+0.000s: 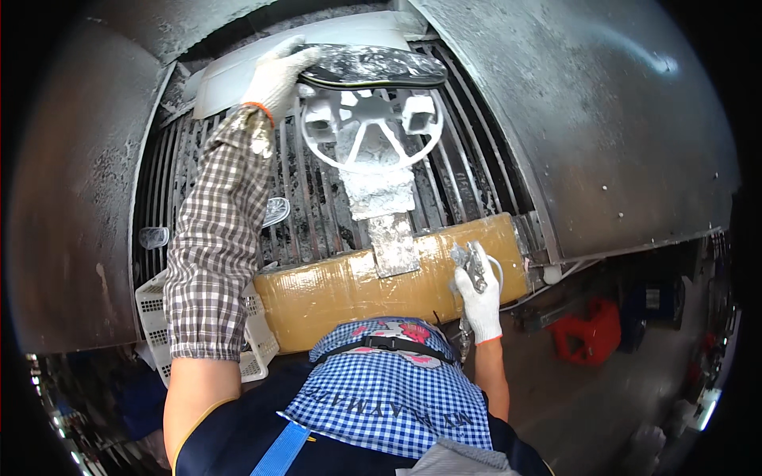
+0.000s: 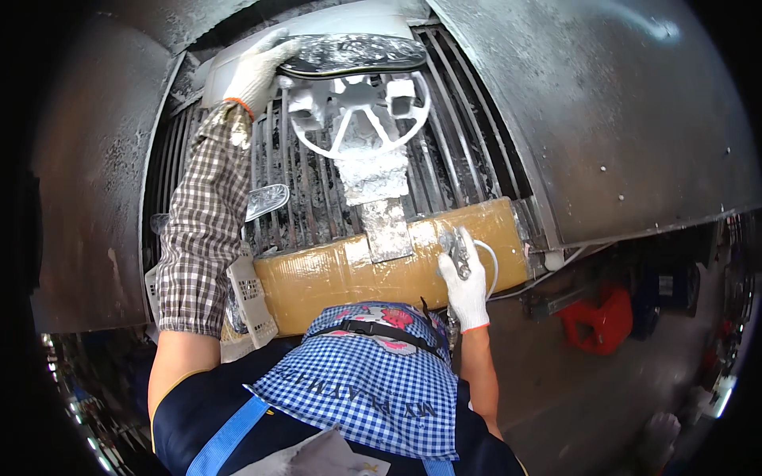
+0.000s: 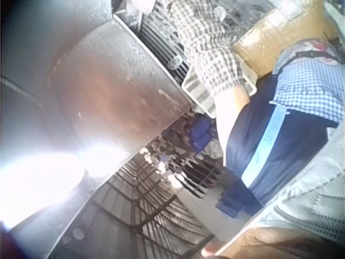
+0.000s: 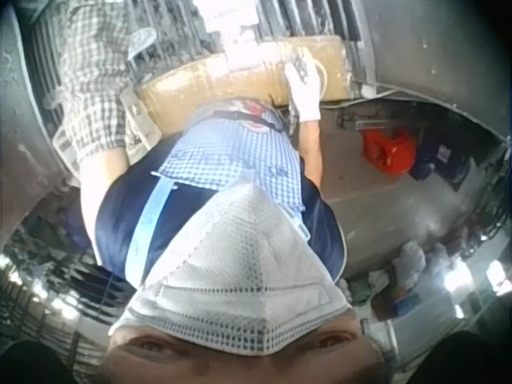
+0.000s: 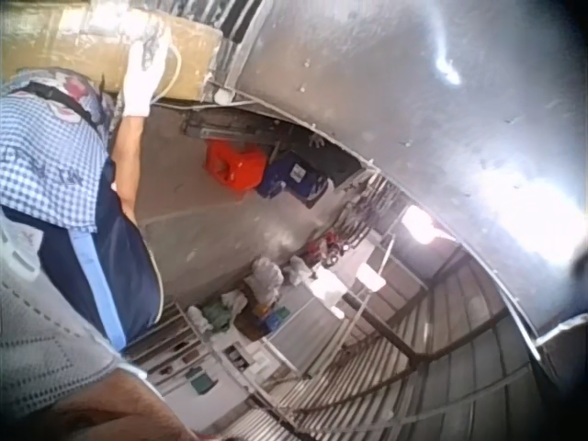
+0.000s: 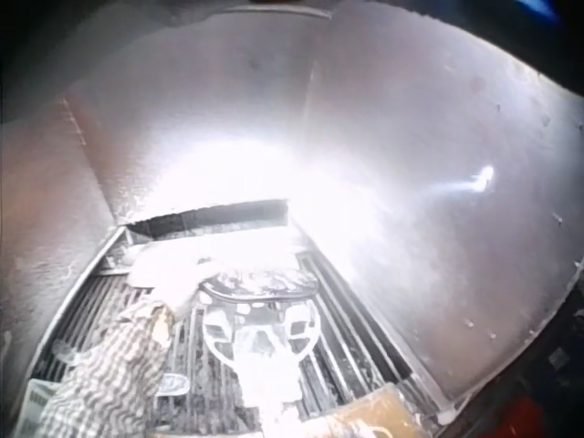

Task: The person spray paints white plastic objects using a spray gun. They rotate the objects to cover all sides and place them into a white basket after finishing.

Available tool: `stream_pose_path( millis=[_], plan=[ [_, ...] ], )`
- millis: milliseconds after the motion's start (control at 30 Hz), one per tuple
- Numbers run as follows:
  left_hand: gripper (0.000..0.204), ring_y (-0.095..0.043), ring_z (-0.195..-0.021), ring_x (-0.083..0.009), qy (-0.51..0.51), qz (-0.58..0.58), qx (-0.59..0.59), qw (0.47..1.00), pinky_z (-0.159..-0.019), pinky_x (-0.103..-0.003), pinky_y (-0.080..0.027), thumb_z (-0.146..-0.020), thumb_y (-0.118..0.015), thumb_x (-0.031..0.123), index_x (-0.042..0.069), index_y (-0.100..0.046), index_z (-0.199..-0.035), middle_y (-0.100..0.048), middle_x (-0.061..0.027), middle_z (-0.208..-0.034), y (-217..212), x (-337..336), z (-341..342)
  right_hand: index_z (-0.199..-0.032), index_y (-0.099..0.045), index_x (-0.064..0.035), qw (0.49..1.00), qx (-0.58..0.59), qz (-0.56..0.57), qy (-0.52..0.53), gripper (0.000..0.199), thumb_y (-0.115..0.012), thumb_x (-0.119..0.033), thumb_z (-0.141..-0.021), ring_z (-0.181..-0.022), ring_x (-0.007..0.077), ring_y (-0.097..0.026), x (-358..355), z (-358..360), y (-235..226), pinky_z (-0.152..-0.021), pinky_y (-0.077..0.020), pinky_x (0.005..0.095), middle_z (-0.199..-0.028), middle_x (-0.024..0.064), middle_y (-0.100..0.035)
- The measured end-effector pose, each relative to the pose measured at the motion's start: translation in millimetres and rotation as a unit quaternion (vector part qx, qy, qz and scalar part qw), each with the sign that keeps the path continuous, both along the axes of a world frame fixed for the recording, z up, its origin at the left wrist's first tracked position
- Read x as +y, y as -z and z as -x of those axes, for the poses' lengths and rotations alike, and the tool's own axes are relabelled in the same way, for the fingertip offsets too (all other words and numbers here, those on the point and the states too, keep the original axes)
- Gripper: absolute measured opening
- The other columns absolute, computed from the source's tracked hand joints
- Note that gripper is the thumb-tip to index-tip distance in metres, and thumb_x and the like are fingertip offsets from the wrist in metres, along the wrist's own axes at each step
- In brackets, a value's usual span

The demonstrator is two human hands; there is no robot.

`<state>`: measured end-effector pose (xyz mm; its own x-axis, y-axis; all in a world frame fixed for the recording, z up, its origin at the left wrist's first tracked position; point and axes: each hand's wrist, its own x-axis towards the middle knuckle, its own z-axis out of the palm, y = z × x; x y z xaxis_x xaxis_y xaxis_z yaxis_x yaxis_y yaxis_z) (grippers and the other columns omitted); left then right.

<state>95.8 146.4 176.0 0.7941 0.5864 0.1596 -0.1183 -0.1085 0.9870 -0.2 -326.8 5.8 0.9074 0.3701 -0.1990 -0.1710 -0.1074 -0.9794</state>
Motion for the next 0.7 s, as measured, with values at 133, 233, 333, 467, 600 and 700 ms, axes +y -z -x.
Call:
stream_pose_path(
  millis=[133,233,333,467,600,700],
  plan=[
    [0.052,-0.065,-0.067,-0.0055,-0.015,-0.102,0.046,0.994,-0.051,-0.02,-0.05,-0.099,-0.077,0.022,-0.005,-0.064,-0.141,-0.077,-0.0111,-0.111,0.9,10.2,-2.5,-0.165,-0.037,0.0035,1.0,0.008,0.006,0.018,0.071,-0.068,-0.009,-0.103,-0.133,0.0181,-0.058,4.1,3.9,-16.3,-0.109,-0.0482,0.0301,-0.155,0.0142,-0.056],
    [0.049,-0.061,-0.061,-0.0051,-0.026,-0.115,0.075,0.99,-0.05,-0.019,-0.05,-0.099,-0.076,0.018,-0.004,-0.065,-0.141,-0.076,-0.0083,-0.101,0.2,17.5,-0.6,-0.165,-0.037,0.0035,0.999,0.048,0.011,0.012,0.071,-0.068,-0.011,-0.103,-0.131,0.0172,-0.058,5.5,3.5,-22.6,-0.106,-0.0492,0.0296,-0.154,0.0136,-0.057],
    [0.049,-0.06,-0.06,-0.0057,-0.035,-0.105,0.077,0.991,-0.049,-0.02,-0.05,-0.098,-0.076,0.014,-0.005,-0.064,-0.141,-0.075,-0.0082,-0.097,4.6,22.3,-2.0,-0.165,-0.036,0.004,1.0,0.009,0.022,-0.004,0.07,-0.067,-0.013,-0.104,-0.132,0.0183,-0.058,1.5,1.5,-8.4,-0.104,-0.0508,0.0297,-0.156,0.0155,-0.055],
    [0.05,-0.06,-0.06,-0.0071,-0.038,-0.096,0.091,0.991,-0.049,-0.021,-0.05,-0.096,-0.076,0.01,-0.008,-0.063,-0.141,-0.075,-0.0098,-0.096,7.6,21.4,-1.0,-0.165,-0.035,0.0045,1.0,0.013,0.012,-0.002,0.07,-0.067,-0.014,-0.105,-0.133,0.019,-0.058,3.9,3.2,-13.6,-0.102,-0.0514,0.0298,-0.157,0.017,-0.054],
    [0.051,-0.062,-0.06,-0.0089,-0.03,-0.064,0.091,0.993,-0.05,-0.021,-0.052,-0.097,-0.076,0.011,-0.009,-0.062,-0.142,-0.074,-0.0103,-0.095,14.5,23.3,0.6,-0.165,-0.036,0.0047,1.0,0.018,0.018,-0.001,0.07,-0.067,-0.014,-0.105,-0.131,0.0189,-0.058,5.3,2.4,-17.6,-0.103,-0.0513,0.03,-0.156,0.0168,-0.055],
    [0.052,-0.062,-0.06,-0.0092,-0.036,-0.028,0.077,0.996,-0.051,-0.02,-0.052,-0.097,-0.076,0.012,-0.009,-0.061,-0.143,-0.074,-0.01,-0.094,20.6,23.5,3.1,-0.164,-0.037,0.005,1.0,0.01,0.024,-0.001,0.068,-0.066,-0.013,-0.105,-0.126,0.0181,-0.06,6.9,3.1,-21.6,-0.1,-0.0518,0.0298,-0.153,0.0158,-0.058]
  ],
)
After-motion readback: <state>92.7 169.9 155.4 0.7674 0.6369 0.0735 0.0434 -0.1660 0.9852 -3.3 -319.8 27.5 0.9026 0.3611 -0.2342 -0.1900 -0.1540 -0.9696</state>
